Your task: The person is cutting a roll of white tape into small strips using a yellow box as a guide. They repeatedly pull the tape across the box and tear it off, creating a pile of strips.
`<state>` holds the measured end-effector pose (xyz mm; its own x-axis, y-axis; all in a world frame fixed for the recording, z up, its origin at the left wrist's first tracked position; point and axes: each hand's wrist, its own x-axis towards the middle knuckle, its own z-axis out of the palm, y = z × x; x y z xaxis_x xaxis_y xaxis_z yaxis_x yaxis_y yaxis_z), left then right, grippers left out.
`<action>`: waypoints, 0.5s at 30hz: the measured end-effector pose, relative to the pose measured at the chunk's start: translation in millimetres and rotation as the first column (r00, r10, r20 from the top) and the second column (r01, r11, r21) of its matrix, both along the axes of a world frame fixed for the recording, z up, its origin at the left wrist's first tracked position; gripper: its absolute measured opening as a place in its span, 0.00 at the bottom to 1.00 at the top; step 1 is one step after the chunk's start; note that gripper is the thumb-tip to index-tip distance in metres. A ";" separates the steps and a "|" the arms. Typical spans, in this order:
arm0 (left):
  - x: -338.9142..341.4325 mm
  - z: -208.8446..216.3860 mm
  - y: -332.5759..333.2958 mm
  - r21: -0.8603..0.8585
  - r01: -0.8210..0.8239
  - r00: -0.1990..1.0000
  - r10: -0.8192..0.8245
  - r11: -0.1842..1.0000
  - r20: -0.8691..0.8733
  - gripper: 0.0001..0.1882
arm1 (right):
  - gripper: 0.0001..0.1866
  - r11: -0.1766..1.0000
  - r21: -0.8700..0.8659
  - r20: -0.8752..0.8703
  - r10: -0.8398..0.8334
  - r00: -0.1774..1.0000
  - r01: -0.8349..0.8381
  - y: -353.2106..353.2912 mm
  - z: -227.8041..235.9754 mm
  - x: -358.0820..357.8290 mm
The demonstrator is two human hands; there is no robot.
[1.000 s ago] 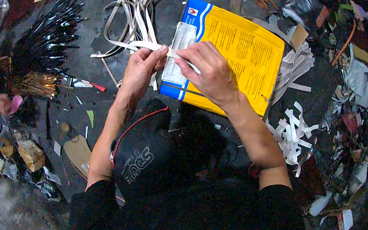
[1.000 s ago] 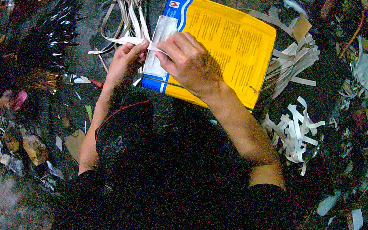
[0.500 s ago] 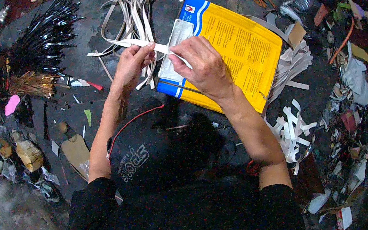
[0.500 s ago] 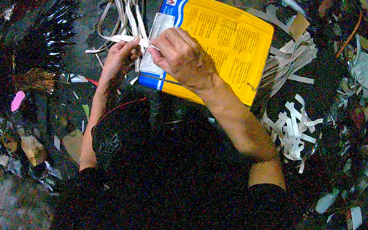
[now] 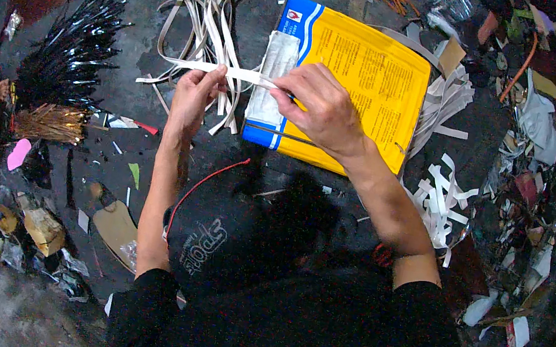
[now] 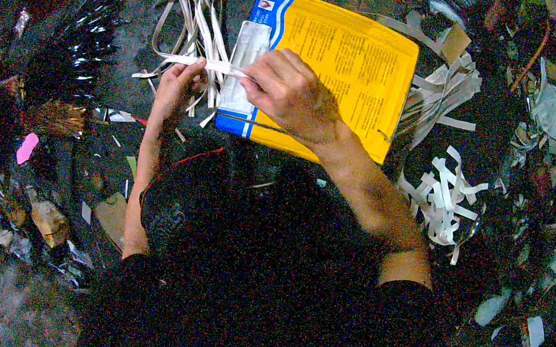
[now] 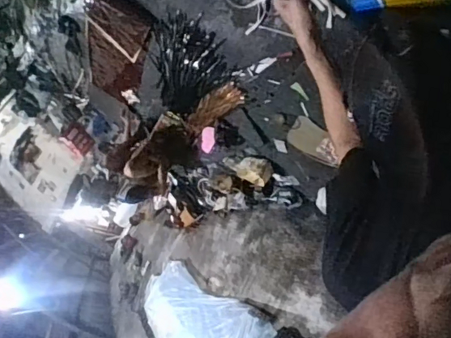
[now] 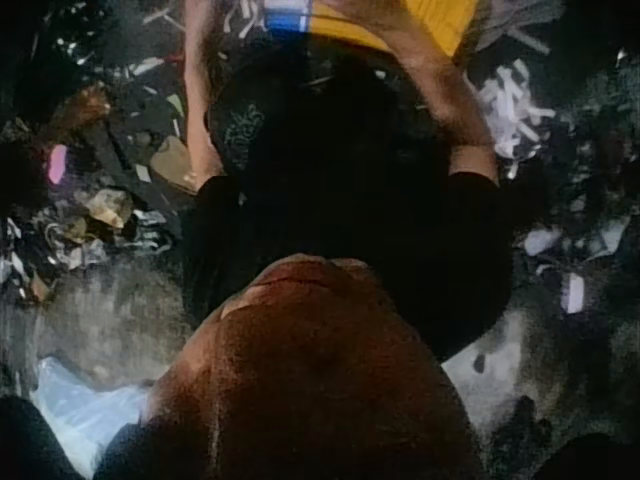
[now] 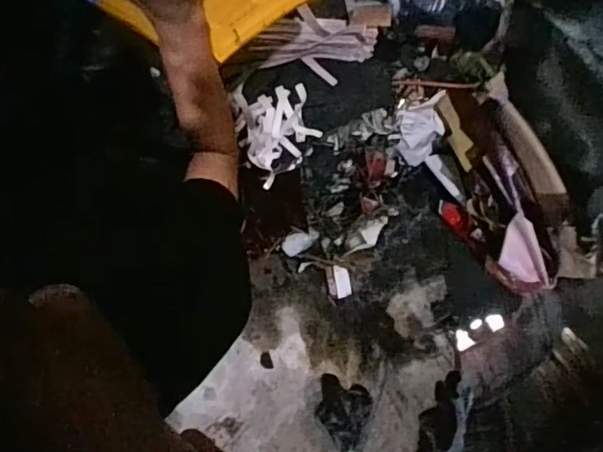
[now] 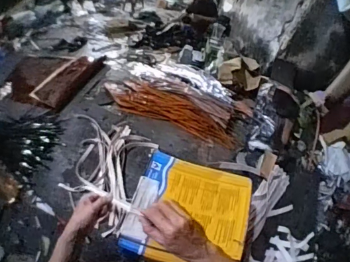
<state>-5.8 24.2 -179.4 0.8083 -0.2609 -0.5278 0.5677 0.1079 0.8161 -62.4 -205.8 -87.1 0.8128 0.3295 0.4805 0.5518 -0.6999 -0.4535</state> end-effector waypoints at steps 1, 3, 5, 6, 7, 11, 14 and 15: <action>0.9 -9.4 3.8 -0.039 -0.034 0.999 0.034 0.999 -0.005 0.14 | 0.08 1.000 -0.001 0.000 0.017 1.000 -0.017 5.8 0.9 4.6; 2.4 -3.4 5.0 0.005 -0.069 0.997 0.069 0.998 -0.020 0.14 | 0.08 0.999 -0.033 0.017 0.026 1.000 -0.025 10.3 0.1 8.1; 0.8 -5.3 6.8 -0.038 -0.055 0.998 0.055 0.998 -0.003 0.13 | 0.09 0.999 -0.035 0.001 0.000 1.000 0.000 3.2 -0.4 -0.8; 1.2 -6.7 8.3 -0.058 -0.050 0.999 0.051 0.997 0.006 0.13 | 0.09 0.999 -0.036 -0.007 -0.011 1.000 0.010 1.0 -0.2 -2.7; 3.8 -8.1 9.5 -0.035 -0.044 0.999 0.044 0.998 0.019 0.13 | 0.09 1.000 -0.029 0.007 0.002 1.000 -0.002 3.0 -1.9 1.2; 7.8 -8.5 20.0 -0.064 -0.096 0.995 0.098 0.993 0.025 0.12 | 0.09 1.000 -0.018 0.028 -0.016 0.999 0.016 8.8 0.5 -0.1; 8.7 -2.8 27.2 -0.028 -0.115 0.993 0.114 0.993 -0.039 0.11 | 0.11 0.994 -0.106 0.050 -0.026 0.998 0.032 10.1 -1.7 -3.5; 8.5 -12.1 29.5 -0.136 -0.184 0.983 0.181 0.974 -0.033 0.10 | 0.12 0.994 -0.110 0.046 -0.021 0.999 0.026 14.6 -0.1 -0.2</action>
